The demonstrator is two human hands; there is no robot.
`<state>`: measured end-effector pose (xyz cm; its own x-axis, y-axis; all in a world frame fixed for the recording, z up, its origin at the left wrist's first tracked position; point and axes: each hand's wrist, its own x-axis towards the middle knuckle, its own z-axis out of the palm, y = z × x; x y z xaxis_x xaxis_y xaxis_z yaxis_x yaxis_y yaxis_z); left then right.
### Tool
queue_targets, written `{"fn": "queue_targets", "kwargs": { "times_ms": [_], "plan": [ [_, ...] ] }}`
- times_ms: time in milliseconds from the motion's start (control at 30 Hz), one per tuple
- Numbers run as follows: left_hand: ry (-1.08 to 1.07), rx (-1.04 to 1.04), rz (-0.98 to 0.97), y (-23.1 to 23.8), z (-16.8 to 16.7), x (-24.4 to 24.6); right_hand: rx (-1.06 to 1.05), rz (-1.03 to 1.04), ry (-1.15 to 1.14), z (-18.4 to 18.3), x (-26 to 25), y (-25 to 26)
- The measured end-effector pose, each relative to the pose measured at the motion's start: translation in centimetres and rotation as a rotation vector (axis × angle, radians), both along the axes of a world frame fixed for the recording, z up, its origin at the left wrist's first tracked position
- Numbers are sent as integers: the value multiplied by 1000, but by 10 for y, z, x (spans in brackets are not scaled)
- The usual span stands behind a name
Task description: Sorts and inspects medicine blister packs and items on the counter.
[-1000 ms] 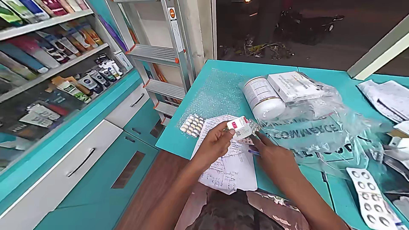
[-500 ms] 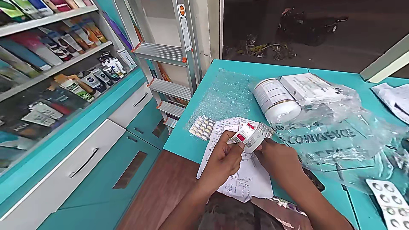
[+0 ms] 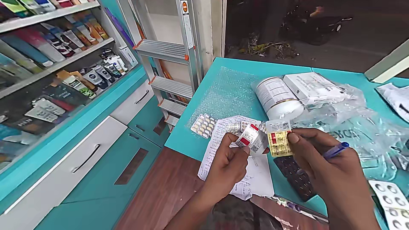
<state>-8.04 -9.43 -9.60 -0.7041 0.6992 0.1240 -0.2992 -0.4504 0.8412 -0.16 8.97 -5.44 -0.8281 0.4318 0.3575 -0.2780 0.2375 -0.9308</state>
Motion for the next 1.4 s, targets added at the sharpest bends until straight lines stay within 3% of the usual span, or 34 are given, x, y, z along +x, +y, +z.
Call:
{"fn": "queue_targets", "kwargs": {
  "times_ms": [700,867,1133,1400],
  "plan": [
    [-53,-19,9,-4,-6,8,-44,-2,-66,-16,3,-6],
    [-86,-67,36,-6,-18,8,-141,6,-82,-19,5,-10],
    [-111,-63,56,-4,-20,13,-486,18,-51,-25,7,-29],
    [-135,-58,15,0,-21,19,-532,32,-31,-25,13,-33]
  ]
}}
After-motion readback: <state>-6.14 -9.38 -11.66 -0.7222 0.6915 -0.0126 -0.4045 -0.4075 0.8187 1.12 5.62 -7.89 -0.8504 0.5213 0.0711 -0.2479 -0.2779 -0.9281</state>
